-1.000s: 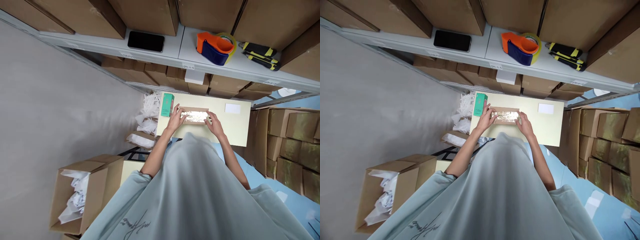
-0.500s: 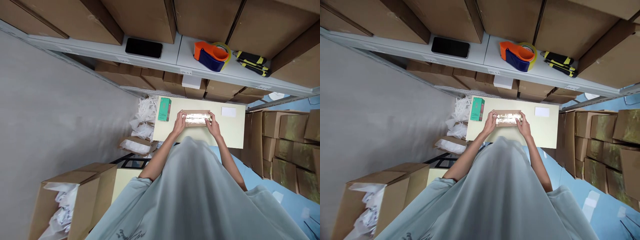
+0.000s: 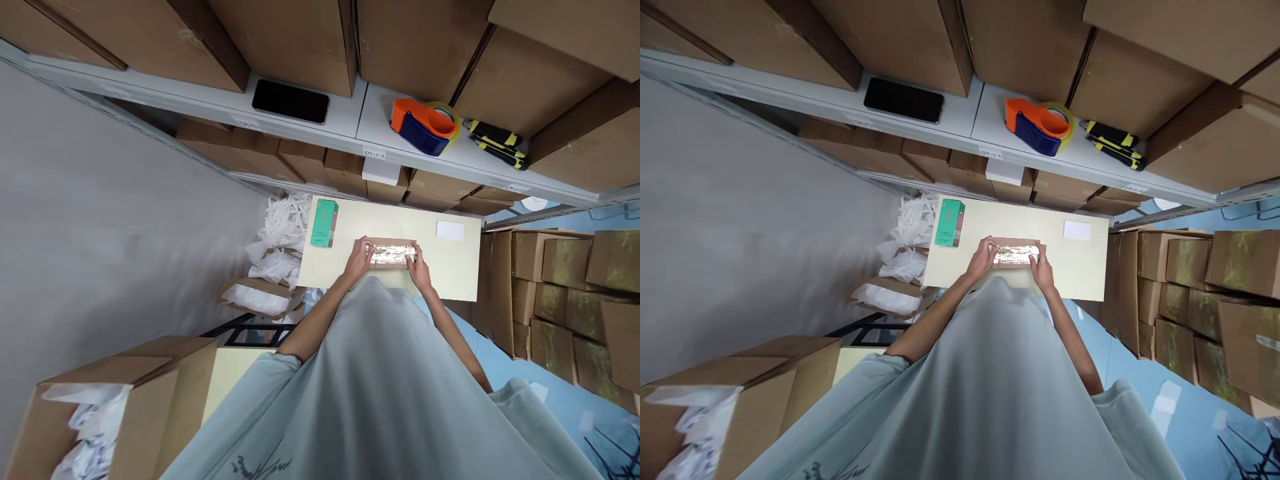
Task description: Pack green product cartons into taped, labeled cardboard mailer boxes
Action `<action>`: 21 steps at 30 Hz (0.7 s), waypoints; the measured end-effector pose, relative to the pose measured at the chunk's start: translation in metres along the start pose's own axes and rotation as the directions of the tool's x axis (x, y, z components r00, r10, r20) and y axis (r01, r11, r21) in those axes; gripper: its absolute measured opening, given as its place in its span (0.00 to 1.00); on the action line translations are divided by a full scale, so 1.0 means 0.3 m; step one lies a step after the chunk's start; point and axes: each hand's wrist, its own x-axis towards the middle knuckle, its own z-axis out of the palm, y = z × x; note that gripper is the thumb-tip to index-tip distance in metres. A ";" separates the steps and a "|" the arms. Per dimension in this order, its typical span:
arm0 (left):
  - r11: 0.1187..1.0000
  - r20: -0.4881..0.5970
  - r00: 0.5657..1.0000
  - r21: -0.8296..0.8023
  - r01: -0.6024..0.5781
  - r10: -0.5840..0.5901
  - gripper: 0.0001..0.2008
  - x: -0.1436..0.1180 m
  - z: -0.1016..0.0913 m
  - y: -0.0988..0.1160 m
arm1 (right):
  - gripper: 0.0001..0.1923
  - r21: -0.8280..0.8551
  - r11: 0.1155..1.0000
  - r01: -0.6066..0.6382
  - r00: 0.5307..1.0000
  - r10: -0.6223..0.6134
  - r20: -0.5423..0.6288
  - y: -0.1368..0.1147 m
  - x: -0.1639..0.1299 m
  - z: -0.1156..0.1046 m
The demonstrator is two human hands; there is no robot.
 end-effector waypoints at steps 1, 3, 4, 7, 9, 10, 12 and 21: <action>1.000 0.008 1.000 0.014 0.008 -0.008 0.07 0.007 -0.003 0.003 | 0.40 0.008 1.000 -0.024 1.000 0.024 0.000 0.000 0.004 0.001; 0.999 0.024 1.000 0.033 0.015 -0.015 0.07 0.013 -0.015 0.012 | 0.41 0.037 0.998 -0.051 0.999 0.051 -0.008 -0.003 0.003 0.003; 0.999 0.029 1.000 0.037 0.009 -0.010 0.07 0.012 -0.025 0.015 | 0.40 0.042 0.999 -0.032 0.999 0.033 -0.017 -0.005 0.000 0.004; 0.998 0.028 0.999 0.049 -0.029 0.027 0.07 0.013 -0.062 0.014 | 0.33 -0.030 0.998 0.054 0.996 -0.057 -0.074 -0.025 0.007 -0.002; 0.994 0.061 0.998 0.110 -0.027 0.020 0.09 0.042 -0.093 0.022 | 0.29 -0.162 0.983 0.085 0.990 -0.102 -0.102 -0.066 0.050 -0.036; 0.990 0.060 0.997 0.135 -0.050 0.042 0.11 0.070 -0.111 0.039 | 0.28 -0.223 0.968 0.114 0.982 -0.144 -0.120 -0.103 0.086 -0.070; 0.975 0.021 0.990 0.170 -0.140 0.139 0.14 0.153 -0.158 0.115 | 0.28 -0.320 0.924 0.211 0.945 -0.276 -0.174 -0.219 0.182 -0.174; 0.810 -0.264 0.767 0.245 -0.533 0.585 0.17 0.587 -0.395 0.775 | 0.30 -0.706 0.671 0.228 0.838 -0.504 -0.208 -0.888 0.625 -0.595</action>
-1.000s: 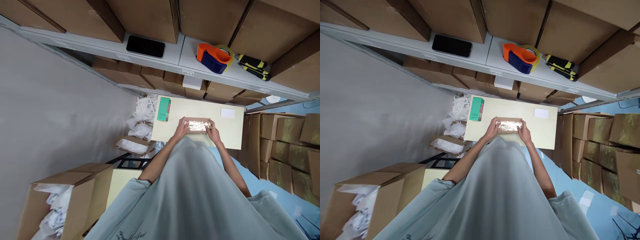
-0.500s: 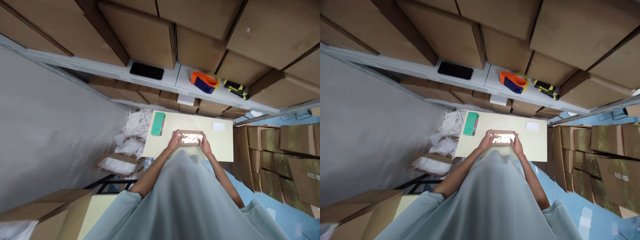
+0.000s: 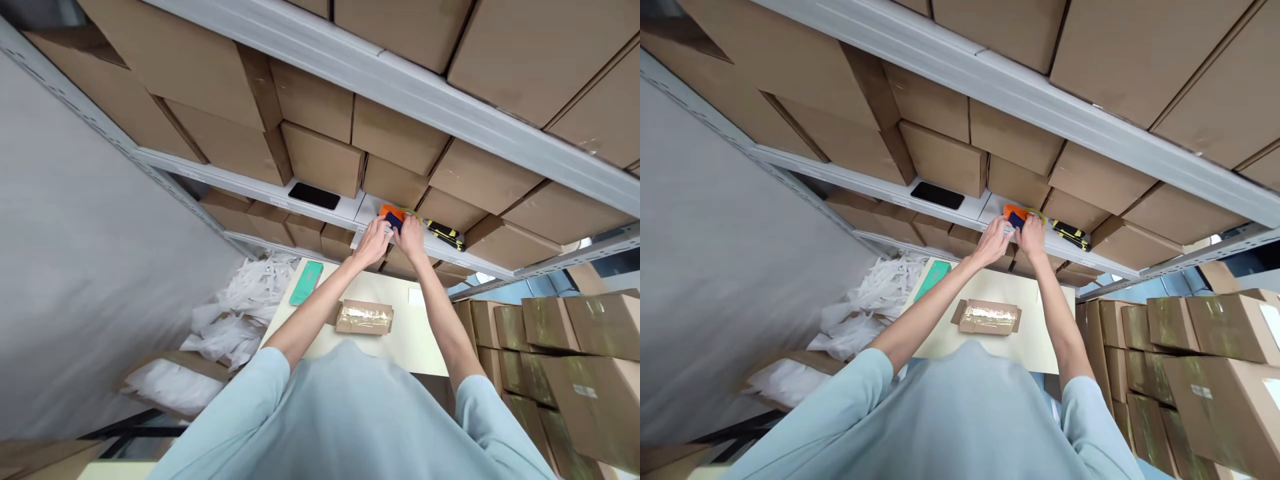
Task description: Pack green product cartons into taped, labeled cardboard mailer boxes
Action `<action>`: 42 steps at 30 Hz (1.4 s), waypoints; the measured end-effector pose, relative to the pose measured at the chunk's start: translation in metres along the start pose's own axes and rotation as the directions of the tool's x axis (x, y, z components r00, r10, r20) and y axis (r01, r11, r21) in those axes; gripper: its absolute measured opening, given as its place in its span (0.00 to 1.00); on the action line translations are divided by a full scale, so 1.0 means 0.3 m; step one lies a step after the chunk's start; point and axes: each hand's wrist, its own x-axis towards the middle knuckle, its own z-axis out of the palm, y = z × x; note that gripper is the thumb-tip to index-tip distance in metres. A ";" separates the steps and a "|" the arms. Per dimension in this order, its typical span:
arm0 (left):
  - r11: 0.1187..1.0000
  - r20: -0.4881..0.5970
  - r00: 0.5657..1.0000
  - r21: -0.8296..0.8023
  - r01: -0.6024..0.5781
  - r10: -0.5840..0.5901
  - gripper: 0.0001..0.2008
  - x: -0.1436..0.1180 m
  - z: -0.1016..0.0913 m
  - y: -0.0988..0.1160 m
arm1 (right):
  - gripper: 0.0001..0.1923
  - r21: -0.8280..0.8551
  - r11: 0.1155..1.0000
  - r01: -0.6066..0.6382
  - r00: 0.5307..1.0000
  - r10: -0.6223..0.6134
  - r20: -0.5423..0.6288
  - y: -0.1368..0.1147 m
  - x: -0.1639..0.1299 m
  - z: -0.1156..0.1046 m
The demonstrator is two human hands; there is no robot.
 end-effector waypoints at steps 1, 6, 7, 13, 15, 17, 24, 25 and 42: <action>1.000 -0.015 1.000 0.000 -0.009 0.009 0.17 0.024 -0.006 0.016 | 0.29 -0.049 0.999 -0.016 0.998 0.019 0.060 -0.014 0.028 -0.007; 0.998 -0.029 0.999 -0.052 0.041 -0.043 0.13 -0.040 -0.003 0.029 | 0.25 -0.095 0.995 -0.037 0.969 0.059 0.239 -0.032 0.075 -0.013; 0.996 -0.020 0.998 -0.069 0.064 -0.065 0.12 -0.066 0.002 0.028 | 0.25 -0.086 0.996 -0.039 0.967 0.059 0.249 -0.027 0.077 -0.017; 0.937 -0.049 0.963 -0.249 0.244 -0.264 0.10 -0.246 0.008 0.059 | 0.24 0.333 0.940 -0.072 0.997 0.060 0.045 -0.012 -0.073 0.006; 0.903 -0.090 0.950 -0.347 0.252 -0.299 0.12 -0.341 -0.002 0.091 | 0.25 0.610 0.788 -0.081 0.994 0.110 -0.010 -0.039 -0.215 0.041; 0.875 -0.133 0.940 -0.424 0.232 -0.314 0.14 -0.448 -0.018 0.133 | 0.29 0.815 0.574 -0.081 0.988 0.155 -0.011 -0.090 -0.378 0.072; 0.822 -0.191 0.876 -0.476 0.313 -0.443 0.16 -0.729 -0.103 0.254 | 0.28 0.944 0.258 -0.208 0.968 0.190 0.161 -0.309 -0.737 0.080; 0.825 -0.189 0.874 -0.466 0.321 -0.447 0.16 -0.750 -0.115 0.261 | 0.28 0.943 0.257 -0.213 0.968 0.187 0.168 -0.329 -0.758 0.076; 0.874 -0.143 0.916 -0.384 0.298 -0.375 0.22 -0.704 -0.442 0.249 | 0.29 0.913 0.334 -0.233 0.970 0.012 0.243 -0.394 -0.869 0.039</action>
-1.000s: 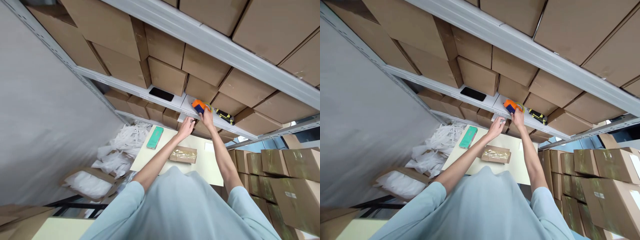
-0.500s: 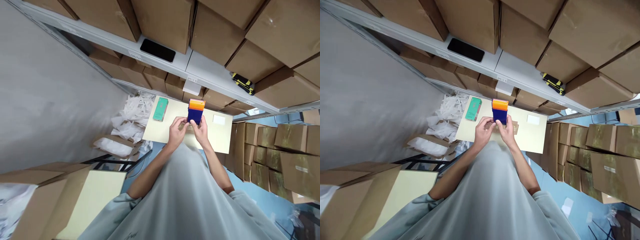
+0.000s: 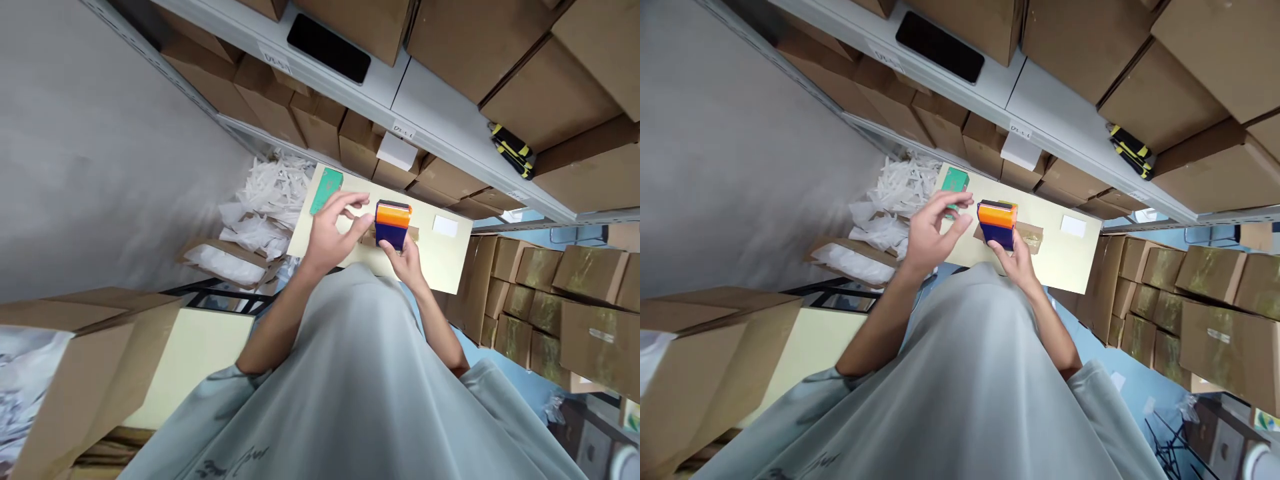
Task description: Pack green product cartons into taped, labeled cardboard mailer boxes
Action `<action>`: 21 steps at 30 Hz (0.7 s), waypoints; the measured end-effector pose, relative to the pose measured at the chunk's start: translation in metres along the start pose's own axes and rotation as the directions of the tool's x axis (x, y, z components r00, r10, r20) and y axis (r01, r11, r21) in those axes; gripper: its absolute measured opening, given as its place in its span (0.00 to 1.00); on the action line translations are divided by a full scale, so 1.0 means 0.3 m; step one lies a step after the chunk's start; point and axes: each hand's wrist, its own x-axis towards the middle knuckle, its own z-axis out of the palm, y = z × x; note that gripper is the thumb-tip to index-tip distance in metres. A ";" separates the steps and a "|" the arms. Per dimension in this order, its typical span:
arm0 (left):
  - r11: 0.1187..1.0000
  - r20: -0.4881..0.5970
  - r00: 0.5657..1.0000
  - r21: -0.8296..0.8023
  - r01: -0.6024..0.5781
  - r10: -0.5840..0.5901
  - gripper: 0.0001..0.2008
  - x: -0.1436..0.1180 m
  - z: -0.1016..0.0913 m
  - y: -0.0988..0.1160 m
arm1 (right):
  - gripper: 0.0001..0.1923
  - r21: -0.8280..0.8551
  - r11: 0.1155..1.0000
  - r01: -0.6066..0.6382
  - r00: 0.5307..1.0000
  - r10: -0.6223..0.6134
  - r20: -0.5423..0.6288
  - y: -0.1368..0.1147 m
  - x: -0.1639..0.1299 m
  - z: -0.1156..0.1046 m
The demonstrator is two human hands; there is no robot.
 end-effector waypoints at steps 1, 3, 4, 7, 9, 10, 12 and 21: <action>1.000 0.015 1.000 0.000 -0.001 0.001 0.23 0.034 -0.016 0.014 | 0.28 -0.028 1.000 0.006 1.000 -0.006 0.022 -0.002 -0.010 -0.008; 1.000 0.071 0.997 -0.014 0.016 -0.015 0.23 0.095 -0.042 0.031 | 0.28 -0.075 0.997 0.014 0.998 -0.010 0.061 -0.009 -0.028 -0.024; 0.999 0.109 0.993 -0.030 0.038 -0.035 0.23 0.119 -0.050 0.034 | 0.28 -0.097 0.995 0.016 0.997 -0.009 0.078 -0.013 -0.035 -0.032; 0.988 0.235 0.966 -0.081 0.133 -0.111 0.20 0.155 -0.062 0.029 | 0.28 -0.158 0.987 0.010 0.993 0.008 0.114 -0.026 -0.051 -0.054; 0.980 0.294 0.946 -0.100 0.170 -0.134 0.18 0.156 -0.063 0.021 | 0.28 -0.181 0.984 0.001 0.991 0.022 0.129 -0.032 -0.055 -0.065; 0.978 0.309 0.941 -0.107 0.181 -0.140 0.17 0.152 -0.063 0.017 | 0.27 -0.185 0.983 0.002 0.990 0.024 0.136 -0.035 -0.056 -0.070; 0.972 0.313 0.937 -0.125 0.199 -0.152 0.15 0.142 -0.060 0.012 | 0.27 -0.185 0.983 0.009 0.989 0.019 0.149 -0.036 -0.058 -0.077; 0.987 0.311 0.946 -0.098 0.129 -0.093 0.13 0.072 -0.014 0.016 | 0.27 -0.275 0.961 0.024 0.982 0.029 0.186 0.004 -0.093 -0.123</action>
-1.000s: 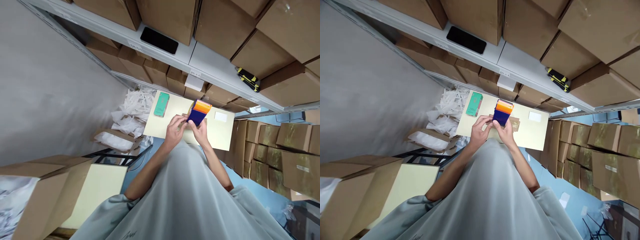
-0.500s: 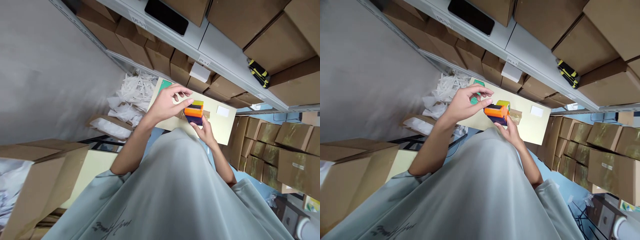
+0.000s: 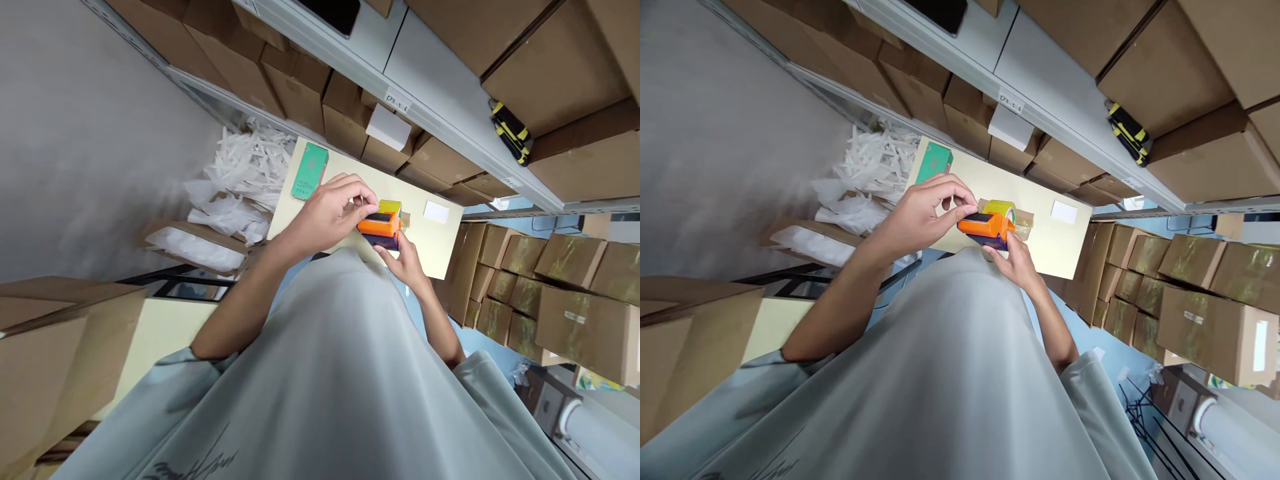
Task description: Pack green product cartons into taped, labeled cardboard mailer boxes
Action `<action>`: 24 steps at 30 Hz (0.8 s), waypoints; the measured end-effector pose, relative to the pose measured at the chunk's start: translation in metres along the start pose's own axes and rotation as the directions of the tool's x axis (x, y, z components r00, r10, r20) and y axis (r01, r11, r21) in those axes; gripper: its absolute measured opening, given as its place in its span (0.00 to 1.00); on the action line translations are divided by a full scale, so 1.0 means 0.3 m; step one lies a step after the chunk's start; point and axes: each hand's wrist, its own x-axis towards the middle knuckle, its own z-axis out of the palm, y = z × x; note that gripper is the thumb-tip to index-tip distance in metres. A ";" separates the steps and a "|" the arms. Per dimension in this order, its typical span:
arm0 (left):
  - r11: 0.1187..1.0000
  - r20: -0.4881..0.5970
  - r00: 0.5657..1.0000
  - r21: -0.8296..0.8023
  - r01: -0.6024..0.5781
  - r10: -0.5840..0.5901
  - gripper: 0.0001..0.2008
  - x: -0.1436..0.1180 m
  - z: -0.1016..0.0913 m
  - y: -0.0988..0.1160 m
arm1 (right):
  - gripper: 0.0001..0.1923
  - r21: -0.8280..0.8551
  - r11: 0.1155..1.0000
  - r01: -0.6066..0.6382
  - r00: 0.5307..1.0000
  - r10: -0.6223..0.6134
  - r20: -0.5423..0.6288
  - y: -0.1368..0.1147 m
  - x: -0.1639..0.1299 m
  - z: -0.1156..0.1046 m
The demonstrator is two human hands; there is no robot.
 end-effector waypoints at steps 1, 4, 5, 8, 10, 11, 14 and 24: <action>1.000 -0.005 1.000 0.013 -0.006 0.006 0.13 -0.015 0.015 0.000 | 0.27 -0.013 1.000 -0.007 1.000 0.007 0.017 0.006 -0.012 -0.007; 0.998 -0.033 0.999 0.061 -0.006 0.008 0.13 -0.079 0.063 -0.004 | 0.26 -0.067 0.998 -0.019 0.996 0.025 0.088 0.024 -0.062 -0.038; 0.997 -0.050 0.999 0.072 0.003 0.001 0.13 -0.104 0.077 -0.008 | 0.26 -0.092 0.996 -0.022 0.993 0.032 0.115 0.030 -0.082 -0.053; 0.995 -0.139 0.988 0.063 0.078 -0.069 0.12 -0.181 0.113 -0.045 | 0.25 -0.182 0.982 -0.045 0.974 0.084 0.213 0.049 -0.142 -0.112; 0.987 -0.222 0.964 0.032 0.160 -0.149 0.12 -0.224 0.134 -0.100 | 0.24 -0.230 0.969 -0.084 0.946 0.150 0.288 0.061 -0.163 -0.165; 0.979 -0.259 0.946 0.011 0.205 -0.195 0.13 -0.241 0.146 -0.138 | 0.24 -0.245 0.964 -0.106 0.927 0.184 0.326 0.068 -0.160 -0.194; 0.940 -0.333 0.880 -0.089 0.328 -0.338 0.15 -0.266 0.195 -0.282 | 0.23 -0.251 0.956 -0.150 0.868 0.249 0.429 0.093 -0.087 -0.277; 0.855 -0.513 0.684 -0.309 0.416 -0.518 0.22 -0.170 0.356 -0.716 | 0.30 -0.182 0.907 -0.379 0.514 0.370 0.774 0.234 0.403 -0.310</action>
